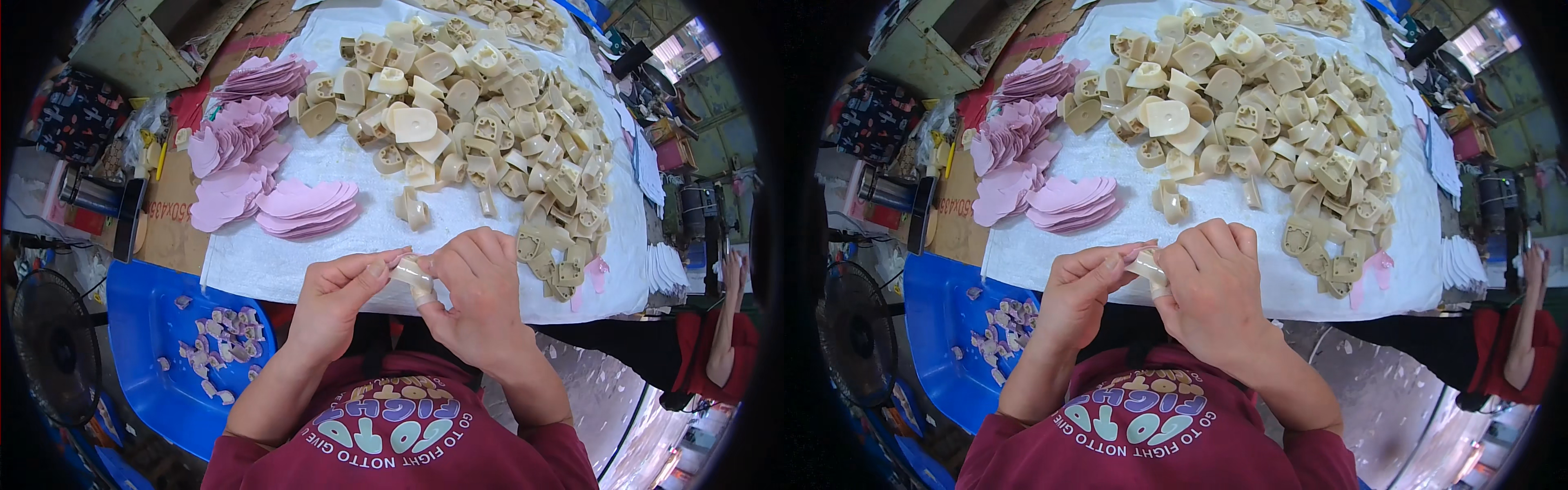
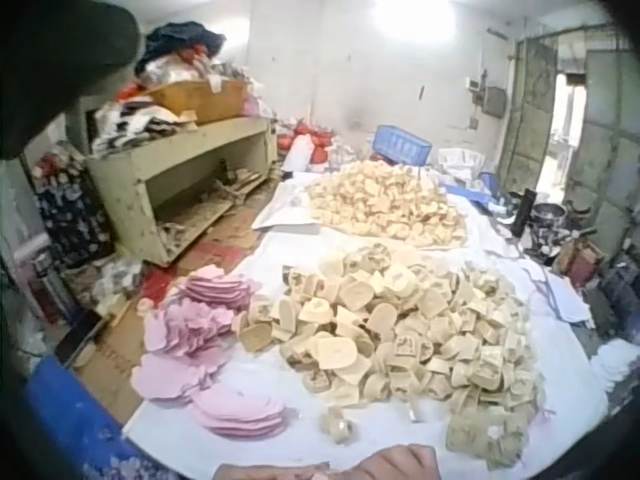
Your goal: The person repeatedly picks up a pink heart-shaped foam piece and a beige plastic mold component. They press the foam into the mold, then remove it and place the finished unit into a blue bin. This process is repeated continuously.
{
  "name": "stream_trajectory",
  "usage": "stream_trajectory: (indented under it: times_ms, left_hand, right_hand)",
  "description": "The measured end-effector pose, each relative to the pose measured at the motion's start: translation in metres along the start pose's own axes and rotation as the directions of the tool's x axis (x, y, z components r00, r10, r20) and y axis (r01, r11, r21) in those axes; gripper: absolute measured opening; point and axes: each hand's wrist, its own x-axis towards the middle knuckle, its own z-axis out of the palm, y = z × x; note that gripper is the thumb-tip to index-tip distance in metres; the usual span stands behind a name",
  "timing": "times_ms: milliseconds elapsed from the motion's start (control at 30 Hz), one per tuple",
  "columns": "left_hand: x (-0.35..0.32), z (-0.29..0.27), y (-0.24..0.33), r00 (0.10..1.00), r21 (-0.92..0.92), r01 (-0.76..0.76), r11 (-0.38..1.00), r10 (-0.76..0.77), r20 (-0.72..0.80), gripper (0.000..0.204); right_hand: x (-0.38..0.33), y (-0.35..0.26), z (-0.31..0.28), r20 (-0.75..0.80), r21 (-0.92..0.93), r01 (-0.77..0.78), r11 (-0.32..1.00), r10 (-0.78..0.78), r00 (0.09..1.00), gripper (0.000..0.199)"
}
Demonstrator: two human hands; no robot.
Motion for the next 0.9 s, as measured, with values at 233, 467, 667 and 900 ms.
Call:
stream_trajectory:
  times_ms: [233,467,667,900]
  left_hand:
    - [-0.001,0.004,0.000,0.963,0.695,-0.269,0.667,0.195,0.185,0.030]
    - [0.010,-0.014,0.017,0.967,0.227,0.092,0.970,-0.141,0.212,0.038]
    - [0.023,-0.015,0.025,0.945,0.536,-0.060,0.842,-0.125,0.302,0.044]
    - [0.027,-0.016,0.009,0.982,0.176,0.025,0.984,-0.058,0.180,0.028]
  right_hand:
    - [-0.006,0.012,0.014,0.114,0.013,0.022,1.000,-0.024,0.993,0.028]
    - [-0.009,0.020,0.007,0.020,0.192,0.178,0.965,-0.185,0.983,0.028]
    - [-0.014,0.019,0.022,0.041,0.287,0.110,0.952,-0.126,0.991,0.027]
    - [-0.022,0.021,0.031,0.256,0.714,-0.445,0.540,0.390,0.884,0.016]
